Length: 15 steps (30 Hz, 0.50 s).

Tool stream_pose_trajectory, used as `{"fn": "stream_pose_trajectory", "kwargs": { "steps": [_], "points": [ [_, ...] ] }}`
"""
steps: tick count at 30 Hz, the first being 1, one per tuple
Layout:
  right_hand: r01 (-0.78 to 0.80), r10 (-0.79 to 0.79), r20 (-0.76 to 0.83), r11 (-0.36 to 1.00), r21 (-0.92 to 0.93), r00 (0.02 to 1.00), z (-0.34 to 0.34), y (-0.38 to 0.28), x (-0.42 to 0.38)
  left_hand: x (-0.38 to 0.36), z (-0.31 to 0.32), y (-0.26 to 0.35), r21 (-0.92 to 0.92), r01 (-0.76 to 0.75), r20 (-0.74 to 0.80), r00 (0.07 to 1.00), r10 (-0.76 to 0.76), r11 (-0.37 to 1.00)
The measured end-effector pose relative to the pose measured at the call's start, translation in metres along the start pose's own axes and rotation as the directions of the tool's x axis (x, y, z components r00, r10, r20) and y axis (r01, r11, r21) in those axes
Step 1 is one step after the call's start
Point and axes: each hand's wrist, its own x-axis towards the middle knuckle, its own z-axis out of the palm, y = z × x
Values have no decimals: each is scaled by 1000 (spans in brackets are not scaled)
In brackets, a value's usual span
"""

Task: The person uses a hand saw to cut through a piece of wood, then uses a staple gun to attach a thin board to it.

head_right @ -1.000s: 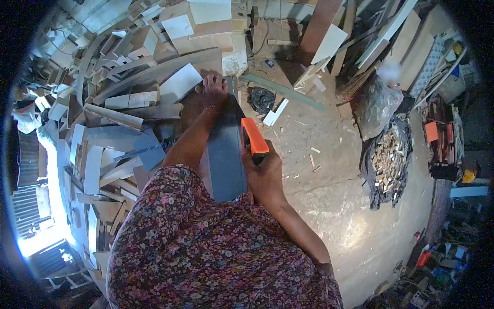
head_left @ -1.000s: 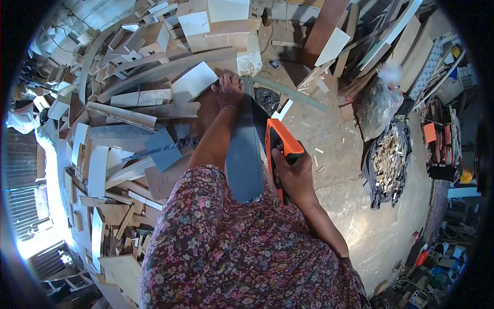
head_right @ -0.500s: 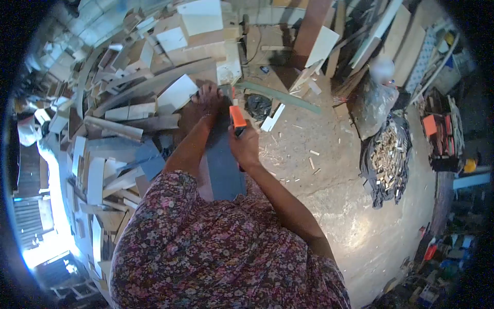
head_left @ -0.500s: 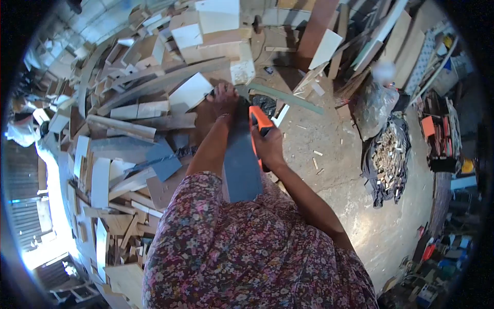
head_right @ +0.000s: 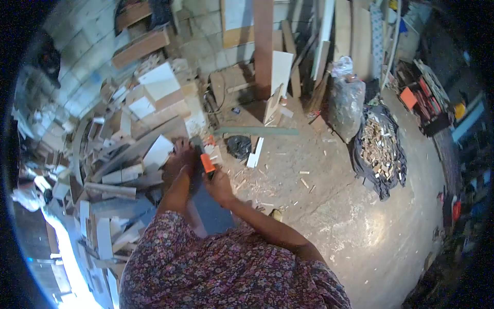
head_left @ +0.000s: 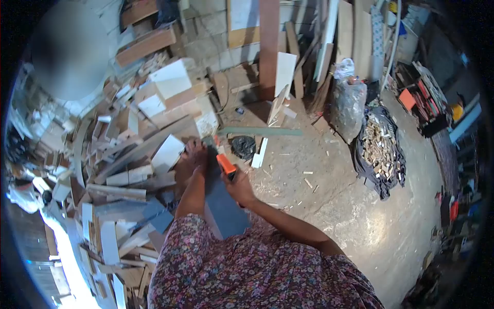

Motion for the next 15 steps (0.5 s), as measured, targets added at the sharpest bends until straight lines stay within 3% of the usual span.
{"fn": "stream_pose_trajectory", "kwargs": {
  "steps": [3,5,8,12,15],
  "points": [
    [-60,58,42,998,35,997,0,1,0,3,-2,3,70,14,42,999,-17,997],
    [-20,24,57,997,-71,998,-1,1,0,1,2,-1,89,29,80,996,-36,996],
    [-90,96,100,994,-68,990,-1,3,1,2,0,1,95,25,85,996,-33,995],
    [-169,191,134,972,-165,972,-10,-10,2,1,12,-6,89,-16,-7,1000,17,996],
    [-143,168,140,975,-171,976,-9,-1,2,1,9,-4,63,-22,-13,1000,22,998]
  ]
}}
